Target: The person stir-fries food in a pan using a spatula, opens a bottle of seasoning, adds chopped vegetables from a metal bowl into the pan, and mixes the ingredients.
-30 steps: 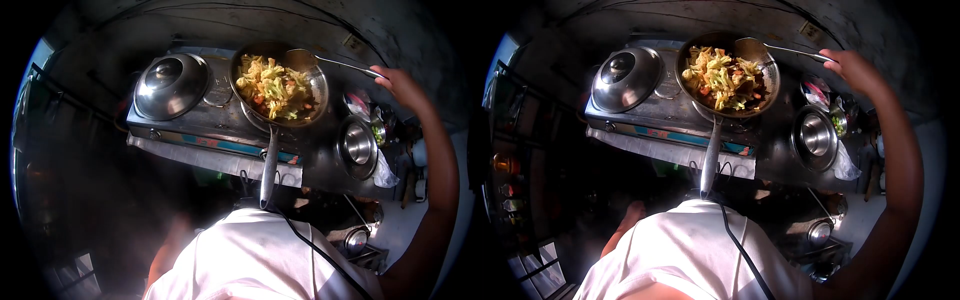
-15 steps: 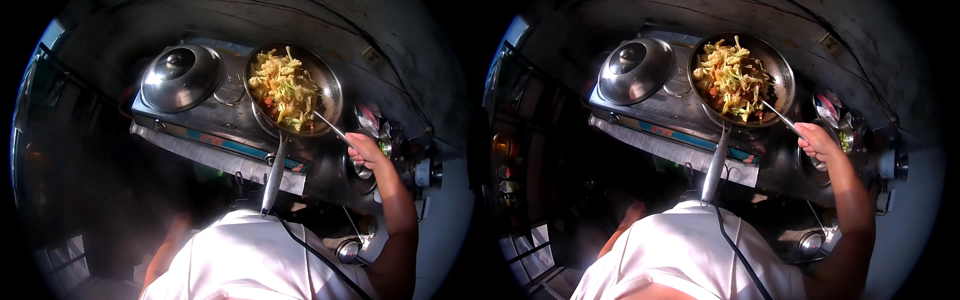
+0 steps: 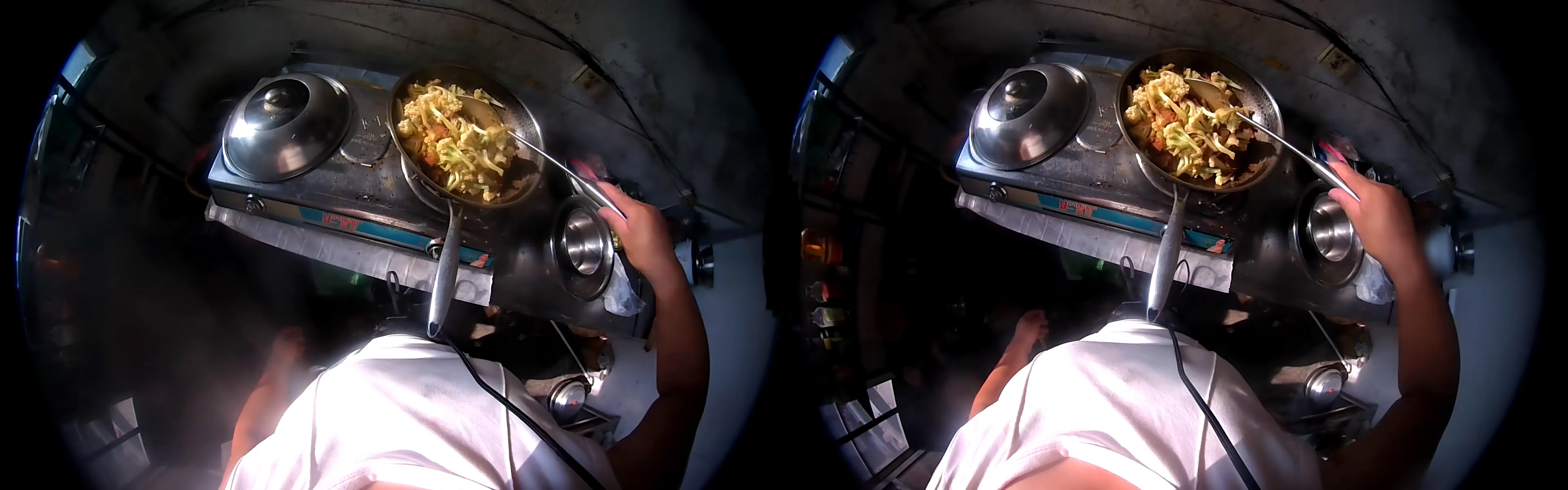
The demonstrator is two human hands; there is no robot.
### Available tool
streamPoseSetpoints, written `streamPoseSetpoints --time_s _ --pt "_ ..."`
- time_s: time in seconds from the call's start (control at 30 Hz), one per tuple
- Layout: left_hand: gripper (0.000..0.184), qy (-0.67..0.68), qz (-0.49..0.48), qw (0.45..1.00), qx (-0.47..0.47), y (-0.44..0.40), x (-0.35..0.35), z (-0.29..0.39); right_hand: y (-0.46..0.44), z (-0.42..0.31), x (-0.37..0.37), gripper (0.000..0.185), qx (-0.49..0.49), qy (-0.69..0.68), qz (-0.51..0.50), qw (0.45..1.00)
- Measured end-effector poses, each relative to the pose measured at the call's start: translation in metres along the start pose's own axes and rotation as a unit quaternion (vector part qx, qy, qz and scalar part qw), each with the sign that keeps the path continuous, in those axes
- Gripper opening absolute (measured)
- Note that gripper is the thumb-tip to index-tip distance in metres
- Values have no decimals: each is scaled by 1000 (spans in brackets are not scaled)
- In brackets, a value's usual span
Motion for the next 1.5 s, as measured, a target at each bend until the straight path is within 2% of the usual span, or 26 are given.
streamPoseSetpoints --time_s 0.03,0.1,0.13,0.17,0.27,0.33,0.47,0.57,0.63,0.67,0.73,0.77,0.83,0.9,0.93,1.07,1.1,1.17,1.2,1.27,1.3,1.33,1.37,1.5 --pt "26 32 -1 999 17 0 -2 1 1 -7 13 39 40 6 22 999" --pt "28 2 -5 1000 30 4 -6 6 -3 -8 35 38 -3 -12 3 1000" --pt "29 -30 -7 999 44 6 -6 5 -9 -13 47 37 -77 -12 -38 996" --pt "29 -30 -8 999 43 3 -3 0 -18 3 51 36 -12 -25 -28 999" --pt "25 -5 -23 999 23 3 6 -17 -56 38 54 37 -5 -37 -53 998" --pt "22 -18 -13 1000 0 18 11 -15 -87 60 45 38 -45 -4 -83 996" --pt "21 6 -13 1000 4 29 28 -29 -137 52 31 38 -1 28 -92 995" --pt "19 46 22 998 46 31 45 -62 -157 35 14 40 56 -39 -99 993" --pt "18 162 -103 981 -39 -17 65 -127 -160 22 9 42 65 -75 -116 988" --pt "18 162 -103 981 -39 -29 73 -144 -160 23 8 42 60 -98 -130 985" --pt "17 286 -168 943 10 -44 72 -165 -144 16 13 42 73 -75 -121 987" --pt "17 285 -171 943 11 -50 68 -171 -132 12 18 42 87 -55 -113 988" --pt "17 216 -142 966 -11 -58 66 -175 -106 8 30 43 89 -27 -114 989" --pt "17 217 -158 963 -11 -65 66 -170 -81 0 52 43 118 40 -87 988" --pt "18 219 -171 961 -12 -70 66 -163 -77 1 63 44 89 29 -122 988" --pt "24 224 -205 953 -17 -83 58 -127 -94 33 72 43 73 -6 -97 993" --pt "26 10 -100 981 -164 -73 51 -107 -106 37 69 43 74 -7 -97 993" --pt "29 -207 15 932 -297 -51 45 -68 -135 45 58 41 68 -15 -113 991" --pt "29 -181 6 957 -228 -47 46 -58 -154 52 50 41 70 -18 -113 991" --pt "29 -156 0 975 -157 -31 46 -42 -186 59 32 41 116 -7 -130 985" --pt "29 -15 -9 996 -84 -24 46 -42 -194 54 32 41 117 -11 -130 985" --pt "28 126 -18 992 -8 -15 45 -46 -200 45 30 41 49 -56 -170 983" --pt "28 124 -14 992 -6 -4 44 -45 -202 35 27 42 -18 -101 -209 972" --pt "26 -103 -28 994 -20 16 47 -54 -194 -5 31 43 43 -63 -222 972"
Point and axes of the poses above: each hand's wrist, its own y-axis away from the middle knuckle, its own x-axis out of the back of the hand, z = x × y, the point moved 4 cm from there along -y, towards the middle knuckle, and after that the axes turned 1 degree about z, right-handed, at the moved point
